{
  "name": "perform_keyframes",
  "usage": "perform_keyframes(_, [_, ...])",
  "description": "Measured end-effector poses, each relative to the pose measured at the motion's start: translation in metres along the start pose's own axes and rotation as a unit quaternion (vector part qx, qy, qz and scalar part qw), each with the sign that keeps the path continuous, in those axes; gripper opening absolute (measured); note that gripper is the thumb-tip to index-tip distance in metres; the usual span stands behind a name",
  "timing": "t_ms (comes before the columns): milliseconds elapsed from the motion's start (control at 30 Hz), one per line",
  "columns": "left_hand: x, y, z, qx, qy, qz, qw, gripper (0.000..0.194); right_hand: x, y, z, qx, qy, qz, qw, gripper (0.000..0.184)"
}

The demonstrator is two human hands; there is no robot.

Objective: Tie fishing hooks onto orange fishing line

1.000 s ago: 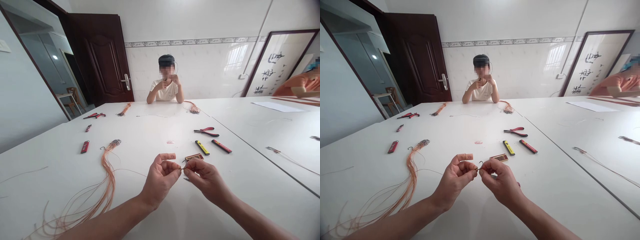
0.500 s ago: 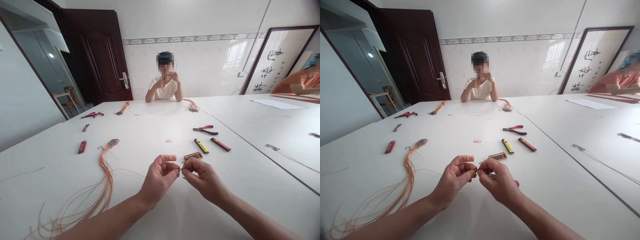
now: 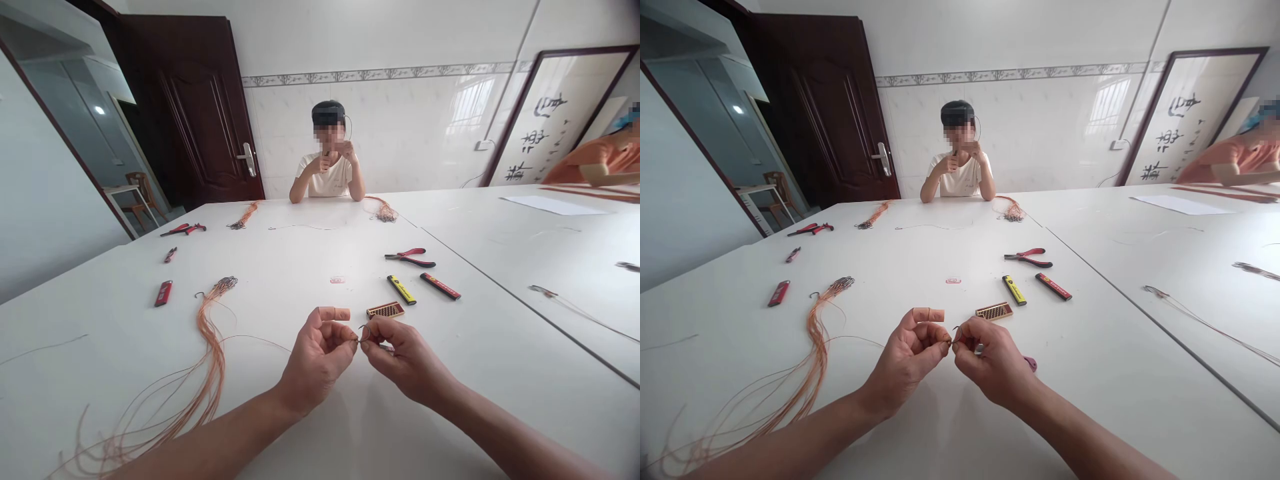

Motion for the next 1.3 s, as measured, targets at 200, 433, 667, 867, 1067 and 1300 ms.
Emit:
perform_keyframes(200, [0.001,0.000,0.001,-0.003,-0.008,0.016,1.000,0.028,0.000,-0.001,0.001,0.006,-0.006,-0.017,1.000,0.011])
perform_keyframes(433, [0.001,-0.008,0.000,-0.034,-0.016,0.042,0.998,0.028,-0.001,-0.003,0.001,0.011,-0.022,0.011,1.000,0.013])
perform_keyframes(667, [-0.002,-0.020,-0.005,-0.061,-0.024,0.042,0.997,0.031,-0.007,-0.020,0.000,0.069,-0.107,0.191,0.973,0.019])
perform_keyframes(867, [0.001,-0.025,-0.008,-0.068,-0.031,0.033,0.997,0.032,-0.028,-0.028,0.003,0.104,-0.076,0.228,0.965,0.029])
perform_keyframes(1067, [0.003,-0.031,-0.008,-0.089,-0.054,0.028,0.994,0.031,-0.035,-0.018,0.006,0.145,-0.033,0.232,0.961,0.008])
perform_keyframes(1300, [0.007,-0.030,-0.010,-0.081,-0.070,0.040,0.993,0.031,-0.033,-0.013,0.004,0.121,-0.028,0.196,0.973,0.013])
Point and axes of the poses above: each hand's wrist, its own z-axis away from the middle knuckle, its own y-axis out of the palm, x = y × z, the point moved 9 cm from there along -z, towards the middle knuckle, and after that the axes turned 9 degrees about -y, right-handed, at the moved point
